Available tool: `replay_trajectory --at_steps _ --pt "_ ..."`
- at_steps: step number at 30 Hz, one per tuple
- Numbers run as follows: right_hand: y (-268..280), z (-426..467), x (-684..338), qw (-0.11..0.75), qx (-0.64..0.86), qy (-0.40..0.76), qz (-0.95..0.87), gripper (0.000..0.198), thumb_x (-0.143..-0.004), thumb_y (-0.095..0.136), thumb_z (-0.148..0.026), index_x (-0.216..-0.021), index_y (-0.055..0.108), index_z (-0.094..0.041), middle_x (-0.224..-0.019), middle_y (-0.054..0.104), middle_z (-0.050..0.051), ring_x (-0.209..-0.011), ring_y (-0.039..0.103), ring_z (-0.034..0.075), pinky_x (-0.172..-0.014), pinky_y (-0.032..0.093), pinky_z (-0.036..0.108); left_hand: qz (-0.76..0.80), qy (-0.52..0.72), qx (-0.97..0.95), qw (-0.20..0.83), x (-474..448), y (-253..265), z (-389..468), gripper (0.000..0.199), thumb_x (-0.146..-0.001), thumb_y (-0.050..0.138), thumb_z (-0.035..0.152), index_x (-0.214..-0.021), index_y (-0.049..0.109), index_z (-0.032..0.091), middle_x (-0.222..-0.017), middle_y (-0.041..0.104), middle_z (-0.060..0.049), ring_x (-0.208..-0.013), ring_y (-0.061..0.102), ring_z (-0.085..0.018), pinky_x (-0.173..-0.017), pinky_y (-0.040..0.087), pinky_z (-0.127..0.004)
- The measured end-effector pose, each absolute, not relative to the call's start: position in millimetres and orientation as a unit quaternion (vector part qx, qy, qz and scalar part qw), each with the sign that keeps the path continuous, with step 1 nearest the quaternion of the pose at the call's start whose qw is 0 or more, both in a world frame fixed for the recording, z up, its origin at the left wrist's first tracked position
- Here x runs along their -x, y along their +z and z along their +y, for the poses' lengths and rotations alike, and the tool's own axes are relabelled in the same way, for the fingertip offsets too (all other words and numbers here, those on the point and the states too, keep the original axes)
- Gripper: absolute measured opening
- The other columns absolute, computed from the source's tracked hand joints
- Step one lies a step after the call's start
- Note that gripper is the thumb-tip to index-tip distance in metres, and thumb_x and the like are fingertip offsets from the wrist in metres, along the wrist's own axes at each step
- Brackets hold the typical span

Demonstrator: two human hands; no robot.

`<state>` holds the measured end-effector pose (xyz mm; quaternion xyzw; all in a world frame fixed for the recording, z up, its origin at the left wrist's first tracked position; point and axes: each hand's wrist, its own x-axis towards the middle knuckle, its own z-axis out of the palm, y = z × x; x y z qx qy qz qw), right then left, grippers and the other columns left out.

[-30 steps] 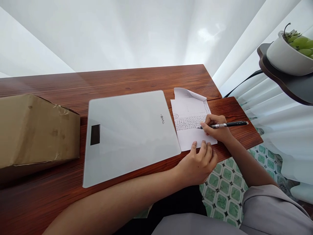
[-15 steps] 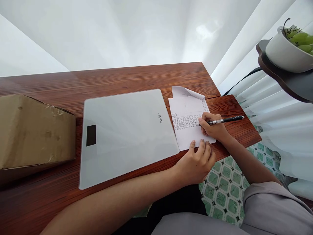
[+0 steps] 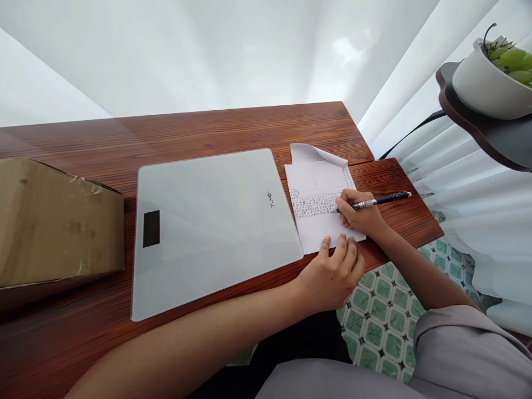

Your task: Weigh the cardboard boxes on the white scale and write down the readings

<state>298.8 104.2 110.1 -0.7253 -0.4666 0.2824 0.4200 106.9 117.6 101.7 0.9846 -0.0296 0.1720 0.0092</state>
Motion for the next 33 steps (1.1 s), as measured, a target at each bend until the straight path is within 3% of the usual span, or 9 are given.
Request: replay_trajectory --at_steps 33 --pt "108.3 105.1 -299.1 0.433 0.733 0.282 -0.443 0.034 -0.091 0.057 -0.034 -0.061 0.045 -0.023 -0.044 0.055 -0.006 -0.032 0.047 0.01 -0.034 0.041 0.023 -0.025 0.181 -0.983 0.004 -107.5 103.0 117.9 0.045 -0.096 0.036 0.027 -0.126 0.059 0.004 -0.134 0.06 -0.022 -0.124 0.058 -0.035 -0.095 0.055 -0.05"
